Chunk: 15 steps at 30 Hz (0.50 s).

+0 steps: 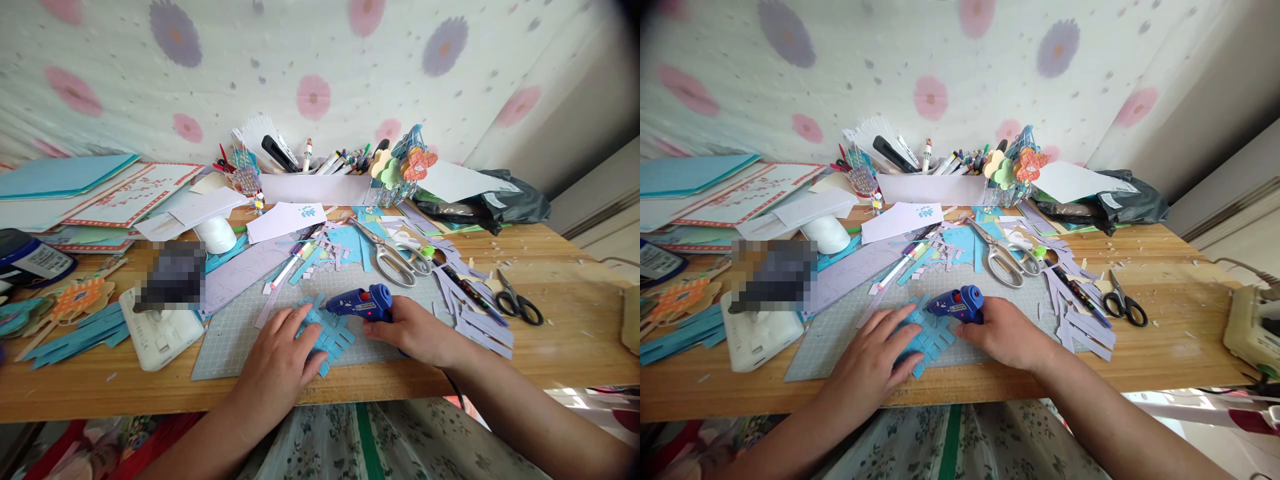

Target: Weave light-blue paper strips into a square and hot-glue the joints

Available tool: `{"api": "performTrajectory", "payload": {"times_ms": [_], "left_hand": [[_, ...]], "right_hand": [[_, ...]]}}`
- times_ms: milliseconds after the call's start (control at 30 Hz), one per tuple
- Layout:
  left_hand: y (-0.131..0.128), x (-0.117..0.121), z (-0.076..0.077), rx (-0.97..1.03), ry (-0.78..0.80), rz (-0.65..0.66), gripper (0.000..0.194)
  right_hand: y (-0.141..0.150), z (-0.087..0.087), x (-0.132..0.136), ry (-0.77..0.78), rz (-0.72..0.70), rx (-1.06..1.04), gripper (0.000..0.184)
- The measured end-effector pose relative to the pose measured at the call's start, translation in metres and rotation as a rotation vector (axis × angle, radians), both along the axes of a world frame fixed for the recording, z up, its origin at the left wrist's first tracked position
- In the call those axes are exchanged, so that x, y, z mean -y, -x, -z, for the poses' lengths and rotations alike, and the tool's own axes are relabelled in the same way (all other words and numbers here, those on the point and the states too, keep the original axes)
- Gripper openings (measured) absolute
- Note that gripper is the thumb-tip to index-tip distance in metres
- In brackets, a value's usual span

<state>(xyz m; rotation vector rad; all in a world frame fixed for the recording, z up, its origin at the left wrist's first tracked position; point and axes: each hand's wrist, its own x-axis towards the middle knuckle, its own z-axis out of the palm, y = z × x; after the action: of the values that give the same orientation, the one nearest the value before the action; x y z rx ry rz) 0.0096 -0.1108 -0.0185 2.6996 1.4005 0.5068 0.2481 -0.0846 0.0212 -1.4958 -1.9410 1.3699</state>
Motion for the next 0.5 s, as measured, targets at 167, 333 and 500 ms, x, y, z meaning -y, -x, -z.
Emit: {"api": "performTrajectory", "payload": {"times_ms": [167, 333, 500], "left_hand": [[0.001, 0.002, 0.000, 0.023, -0.011, -0.004, 0.020], [0.001, 0.003, 0.001, 0.028, -0.017, -0.003, 0.022], [0.001, 0.005, 0.001, 0.011, -0.042, -0.016, 0.024]], "right_hand": [[-0.003, -0.004, -0.002, -0.043, 0.142, -0.180, 0.026], [0.018, 0.004, -0.020, -0.189, 0.238, -0.124, 0.038], [0.054, 0.007, -0.035, -0.408, 0.173, 0.216, 0.037]]}}
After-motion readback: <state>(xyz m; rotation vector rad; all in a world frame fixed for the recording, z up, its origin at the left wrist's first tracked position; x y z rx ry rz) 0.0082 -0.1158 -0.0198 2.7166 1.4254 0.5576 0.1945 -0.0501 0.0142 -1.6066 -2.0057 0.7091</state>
